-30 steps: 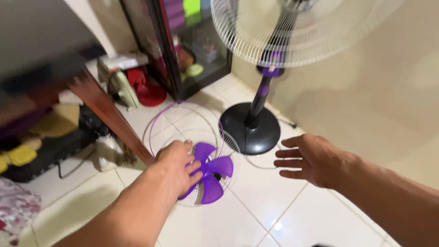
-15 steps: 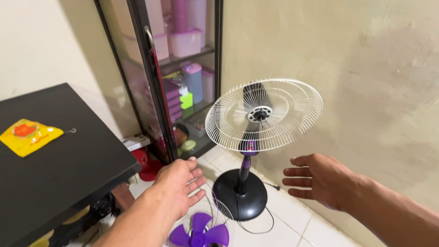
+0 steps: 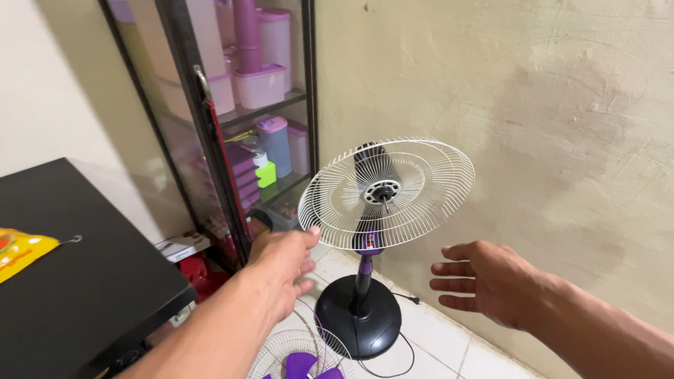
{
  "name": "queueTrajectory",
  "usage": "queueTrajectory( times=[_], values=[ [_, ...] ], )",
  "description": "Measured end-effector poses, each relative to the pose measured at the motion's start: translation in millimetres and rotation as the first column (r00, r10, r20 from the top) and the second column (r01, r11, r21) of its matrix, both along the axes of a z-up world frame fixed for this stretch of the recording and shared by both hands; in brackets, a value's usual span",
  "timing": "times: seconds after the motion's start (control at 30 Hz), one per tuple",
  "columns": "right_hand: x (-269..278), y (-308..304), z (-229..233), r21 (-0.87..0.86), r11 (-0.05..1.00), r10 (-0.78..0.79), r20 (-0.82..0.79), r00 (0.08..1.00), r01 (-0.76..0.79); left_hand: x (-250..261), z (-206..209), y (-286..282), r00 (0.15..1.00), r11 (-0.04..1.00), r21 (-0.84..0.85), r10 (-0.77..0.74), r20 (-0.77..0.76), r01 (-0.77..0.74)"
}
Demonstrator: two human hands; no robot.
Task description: The person disassembles a standing electric fan by removing the front grille, fan blades, and rear grille. They then reassemble the fan by attaching the rear grille, fan blades, and front grille back onto the fan stand.
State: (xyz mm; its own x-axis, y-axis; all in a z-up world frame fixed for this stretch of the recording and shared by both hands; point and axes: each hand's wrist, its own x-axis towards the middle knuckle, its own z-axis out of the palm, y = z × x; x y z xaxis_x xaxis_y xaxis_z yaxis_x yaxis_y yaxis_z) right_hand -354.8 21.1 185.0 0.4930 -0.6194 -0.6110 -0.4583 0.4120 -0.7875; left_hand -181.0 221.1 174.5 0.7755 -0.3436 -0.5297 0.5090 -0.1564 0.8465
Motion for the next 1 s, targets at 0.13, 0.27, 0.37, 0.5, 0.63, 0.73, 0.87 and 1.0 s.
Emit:
queueTrajectory(
  times=[0.13,0.27,0.37,0.5,0.63,0.73,0.87,1.0],
  values=[
    [14.4,-25.4,-7.8,0.004,1.0,-0.009,0.001,1.0,0.009,15.5,11.5,-39.8,0.947,0.987,0.158,-0.056,0.318,0.005],
    [45.7,-57.4,-25.4,0.039,0.999,0.011,0.01,1.0,-0.011,39.1,23.4,-73.7,0.859,0.931,0.359,-0.135,0.493,-0.059],
    [77.4,-84.7,-38.2,0.063,0.997,0.042,0.003,0.999,-0.042,62.8,26.4,-102.6,0.792,0.866,0.496,-0.265,0.55,-0.055],
    [119.3,-114.5,-57.1,0.064,0.989,0.137,-0.015,0.99,-0.136,95.0,12.4,-128.3,0.679,0.708,0.706,-0.502,0.536,-0.033],
    [156.1,-133.4,-78.9,0.063,0.972,0.227,-0.014,0.974,-0.226,117.3,-7.9,-135.4,0.584,0.736,0.677,-0.548,0.599,-0.004],
    [179.4,-138.7,-95.7,0.063,0.968,0.245,-0.041,0.969,-0.243,123.5,-21.1,-133.4,0.6,0.766,0.64,-0.539,0.591,0.058],
    [201.6,-150.3,-111.6,0.087,0.949,0.307,-0.03,0.951,-0.304,125.1,-32.3,-122.2,0.579,0.841,0.531,-0.487,0.654,0.106],
    [215.3,-155.7,-119.0,0.149,0.958,0.25,-0.012,0.968,-0.246,122.0,-38.8,-109.7,0.626,0.874,0.479,-0.422,0.656,0.087]
  ],
)
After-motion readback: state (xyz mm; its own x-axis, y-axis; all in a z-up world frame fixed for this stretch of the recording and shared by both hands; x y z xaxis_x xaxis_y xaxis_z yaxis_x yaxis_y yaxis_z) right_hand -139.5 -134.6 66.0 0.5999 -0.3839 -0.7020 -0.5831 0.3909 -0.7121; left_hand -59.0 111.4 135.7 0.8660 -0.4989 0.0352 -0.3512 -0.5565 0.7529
